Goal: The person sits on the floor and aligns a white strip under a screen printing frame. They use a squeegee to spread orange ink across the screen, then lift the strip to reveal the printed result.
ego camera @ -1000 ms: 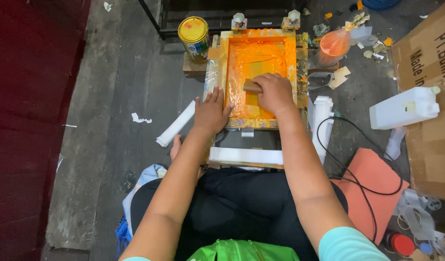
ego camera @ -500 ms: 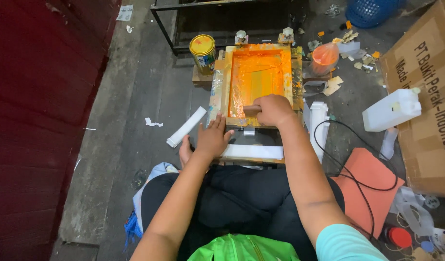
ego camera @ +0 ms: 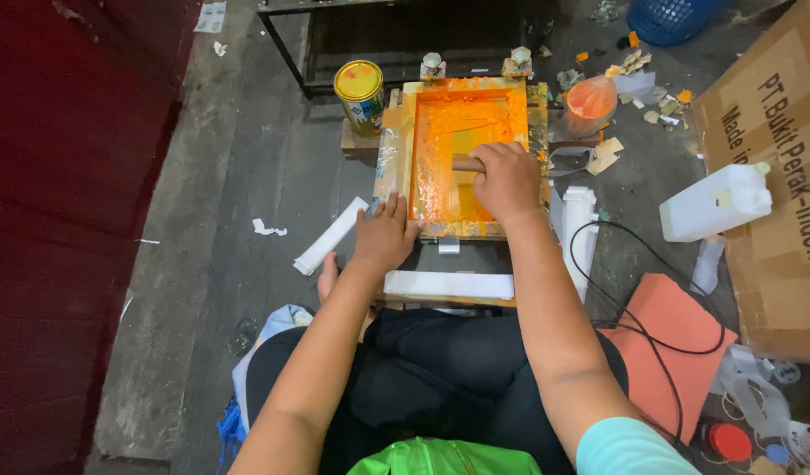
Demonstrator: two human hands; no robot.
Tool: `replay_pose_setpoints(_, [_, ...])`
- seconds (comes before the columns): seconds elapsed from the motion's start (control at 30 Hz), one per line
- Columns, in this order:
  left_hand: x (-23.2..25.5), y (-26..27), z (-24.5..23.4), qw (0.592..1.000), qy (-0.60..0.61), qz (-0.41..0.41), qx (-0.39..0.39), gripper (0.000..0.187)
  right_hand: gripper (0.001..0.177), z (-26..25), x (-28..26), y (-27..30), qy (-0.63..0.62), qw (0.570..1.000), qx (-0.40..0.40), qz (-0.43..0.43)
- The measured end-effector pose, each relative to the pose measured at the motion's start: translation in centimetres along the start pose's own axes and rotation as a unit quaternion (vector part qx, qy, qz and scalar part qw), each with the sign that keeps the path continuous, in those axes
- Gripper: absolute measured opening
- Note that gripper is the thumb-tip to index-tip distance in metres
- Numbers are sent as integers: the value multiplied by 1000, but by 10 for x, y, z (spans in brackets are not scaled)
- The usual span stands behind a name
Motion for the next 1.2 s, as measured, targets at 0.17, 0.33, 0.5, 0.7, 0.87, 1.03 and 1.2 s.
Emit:
replay_pose_setpoints(0.17, [8,-28,-10,1000,-14,-6,5,71,24,13,4,-4,19,1000,7,-6])
replay_pose_setpoints(0.33, [9,-46,-8,1000,-6,-10,17,72,29,44,19,-3,33,997,-68,-1])
replay_pose_setpoints(0.5, [10,-26,-16,1000,20,-12,16,69,48,50,17,0,-20,974,-225,25])
replay_pose_setpoints(0.7, [2,-6,-1,1000,5,-1,12,73,47,3,-11,-3,-89,947,-305,50])
replay_pose_setpoints(0.87, [-2,24,12,1000,0,-3,9,73,38,-16,-28,5,-102,940,-318,66])
replay_pose_setpoints(1.03, [-2,46,7,1000,-6,-7,-4,73,17,-30,-31,7,-142,945,-281,94])
replay_pose_setpoints(1.2, [-1,33,6,1000,23,-15,2,75,13,-21,-16,6,-99,981,-155,67])
Point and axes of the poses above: each hand's wrist, its own y-axis away from the middle knuckle, its own z-axis out of the palm, x = y × z, the point moved 2 cm from there along -y, towards the middle knuckle, and after that the axes turned 12 degrees about -z, right-handed, at the moved point
